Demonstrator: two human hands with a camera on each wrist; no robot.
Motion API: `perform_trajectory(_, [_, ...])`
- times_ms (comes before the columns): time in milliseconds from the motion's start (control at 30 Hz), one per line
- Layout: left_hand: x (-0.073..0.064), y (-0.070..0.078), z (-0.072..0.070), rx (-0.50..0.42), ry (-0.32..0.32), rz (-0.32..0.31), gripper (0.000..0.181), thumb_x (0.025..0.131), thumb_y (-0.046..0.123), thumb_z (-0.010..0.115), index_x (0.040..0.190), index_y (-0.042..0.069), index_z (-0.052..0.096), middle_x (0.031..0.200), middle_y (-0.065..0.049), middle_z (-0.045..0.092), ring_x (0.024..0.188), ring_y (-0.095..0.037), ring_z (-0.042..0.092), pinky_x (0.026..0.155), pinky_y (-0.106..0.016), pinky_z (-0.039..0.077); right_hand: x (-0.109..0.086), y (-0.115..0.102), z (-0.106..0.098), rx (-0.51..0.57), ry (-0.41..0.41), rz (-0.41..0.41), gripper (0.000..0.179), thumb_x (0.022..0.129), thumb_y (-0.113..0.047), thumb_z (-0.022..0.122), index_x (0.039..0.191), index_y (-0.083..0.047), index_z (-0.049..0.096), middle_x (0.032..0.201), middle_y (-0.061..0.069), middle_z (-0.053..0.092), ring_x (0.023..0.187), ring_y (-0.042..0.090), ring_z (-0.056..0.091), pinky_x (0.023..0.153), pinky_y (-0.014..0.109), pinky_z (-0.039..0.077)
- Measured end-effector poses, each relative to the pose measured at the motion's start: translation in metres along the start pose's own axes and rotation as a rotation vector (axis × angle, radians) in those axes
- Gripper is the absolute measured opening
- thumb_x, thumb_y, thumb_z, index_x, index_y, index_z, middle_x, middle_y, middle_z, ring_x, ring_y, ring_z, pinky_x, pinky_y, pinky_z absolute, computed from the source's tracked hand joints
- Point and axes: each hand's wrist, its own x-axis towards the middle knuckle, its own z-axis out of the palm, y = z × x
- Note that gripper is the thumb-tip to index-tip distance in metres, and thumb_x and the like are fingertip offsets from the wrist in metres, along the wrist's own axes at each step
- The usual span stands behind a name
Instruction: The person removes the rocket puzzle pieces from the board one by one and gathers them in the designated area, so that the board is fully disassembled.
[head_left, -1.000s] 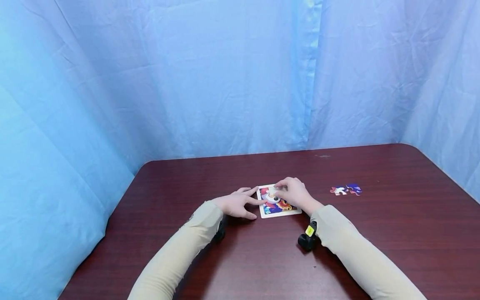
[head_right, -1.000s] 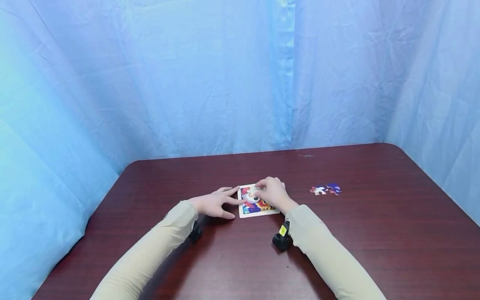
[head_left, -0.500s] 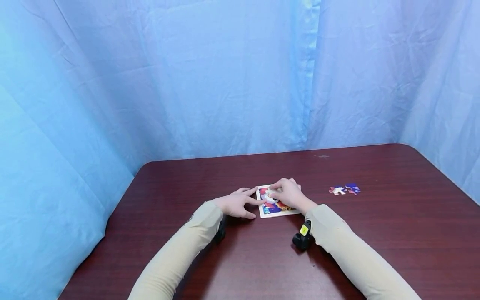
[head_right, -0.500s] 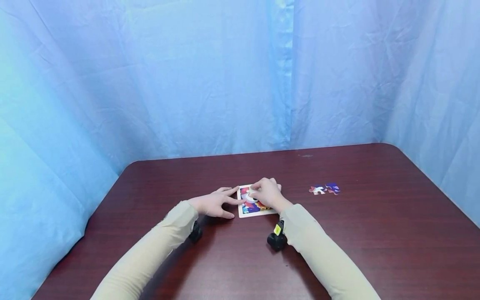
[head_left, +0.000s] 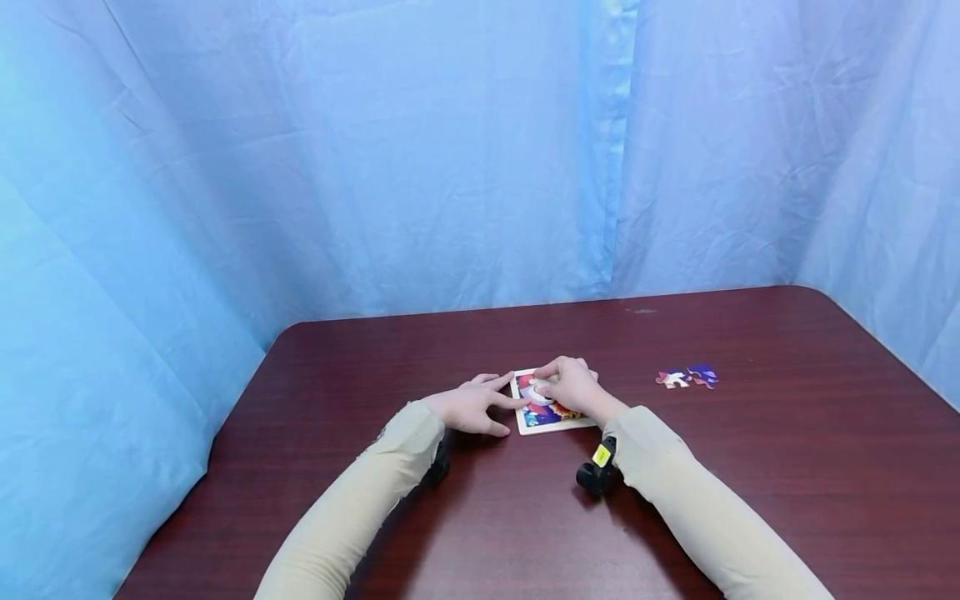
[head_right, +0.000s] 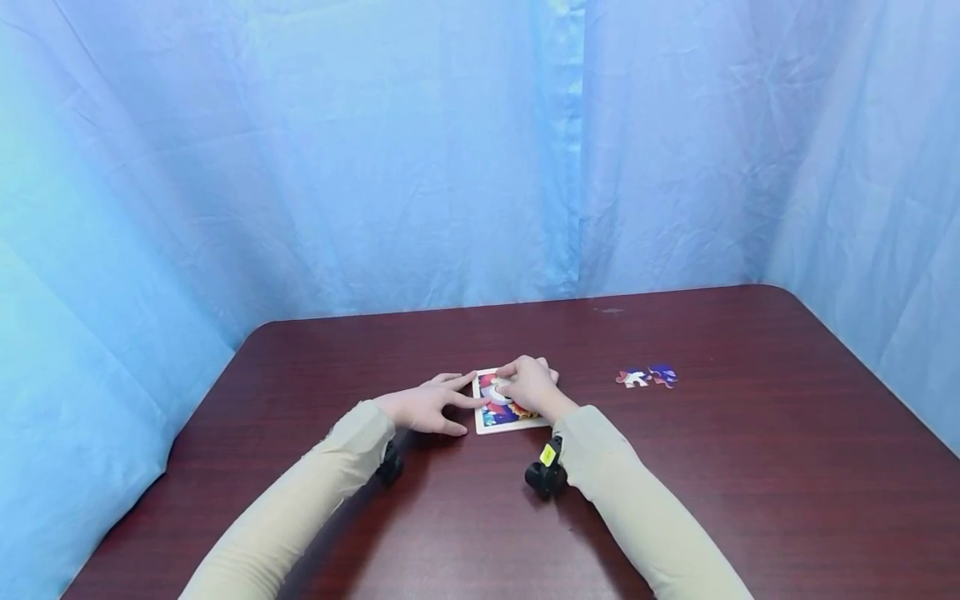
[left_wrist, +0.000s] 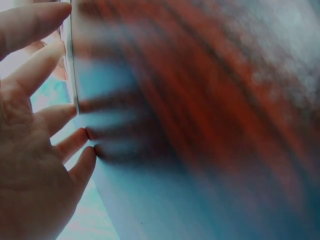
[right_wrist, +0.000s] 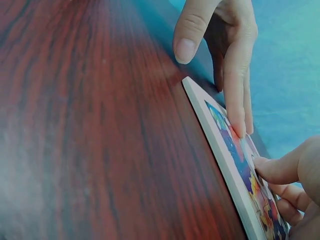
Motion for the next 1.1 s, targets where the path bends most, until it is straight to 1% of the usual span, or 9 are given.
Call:
perform_trajectory(267, [0.0000,-0.0006,0.0007,-0.002,0.010,0.002,0.055,0.090,0.030,0.062,0.141,0.034,0.044,0.160,-0.004,0.013,0.145,-0.030,0.012,0.114,-0.047,0.020,0.0014,-0.0013,0.0019,0.017,-0.004,0.034,0.030,0.087,-0.015,0.068,0.116,-0.012,0.070,0.126,0.015,0.058,0.119,0.034,0.041,0.099,0.055,0.024])
perform_trajectory(600, [-0.0011,0.0010,-0.0004,-0.019,0.015,0.006,0.054,0.090,0.026,0.062,0.141,0.032,0.046,0.159,-0.004,0.014,0.144,-0.031,0.013,0.114,-0.049,0.018,0.0023,-0.0029,0.0007,-0.014,-0.008,0.008,0.028,0.086,-0.013,0.068,0.114,-0.010,0.070,0.122,0.015,0.062,0.117,0.034,0.042,0.097,0.056,0.024])
perform_trajectory(800, [-0.0010,0.0002,0.0001,-0.008,0.019,0.008,0.054,0.089,0.025,0.062,0.141,0.032,0.046,0.159,-0.005,0.015,0.144,-0.031,0.014,0.114,-0.049,0.019,0.0005,-0.0037,0.0014,-0.029,-0.023,-0.021,0.024,0.086,-0.013,0.068,0.109,-0.010,0.067,0.118,0.013,0.062,0.113,0.033,0.042,0.097,0.056,0.023])
perform_trajectory(867, [-0.0007,0.0001,0.0004,-0.002,0.023,0.016,0.055,0.089,0.024,0.062,0.141,0.031,0.046,0.159,-0.006,0.015,0.144,-0.032,0.015,0.114,-0.050,0.019,-0.0006,-0.0039,0.0018,-0.032,-0.027,-0.033,0.026,0.086,-0.015,0.069,0.111,-0.011,0.065,0.117,0.011,0.062,0.113,0.033,0.042,0.097,0.056,0.022])
perform_trajectory(967, [-0.0006,-0.0001,0.0012,0.004,0.025,0.020,0.055,0.089,0.024,0.063,0.141,0.031,0.046,0.159,-0.007,0.016,0.144,-0.033,0.016,0.114,-0.050,0.019,-0.0018,-0.0029,0.0026,-0.033,-0.023,-0.053,0.034,0.085,-0.016,0.070,0.118,-0.011,0.063,0.118,0.010,0.063,0.114,0.033,0.042,0.098,0.057,0.022])
perform_trajectory(1100, [-0.0011,-0.0007,0.0021,0.006,0.027,0.022,0.055,0.089,0.024,0.063,0.141,0.031,0.046,0.159,-0.007,0.016,0.144,-0.033,0.016,0.114,-0.051,0.019,-0.0030,-0.0013,0.0029,-0.049,-0.020,-0.083,0.040,0.084,-0.017,0.071,0.122,-0.008,0.063,0.122,0.015,0.060,0.117,0.036,0.043,0.098,0.060,0.022])
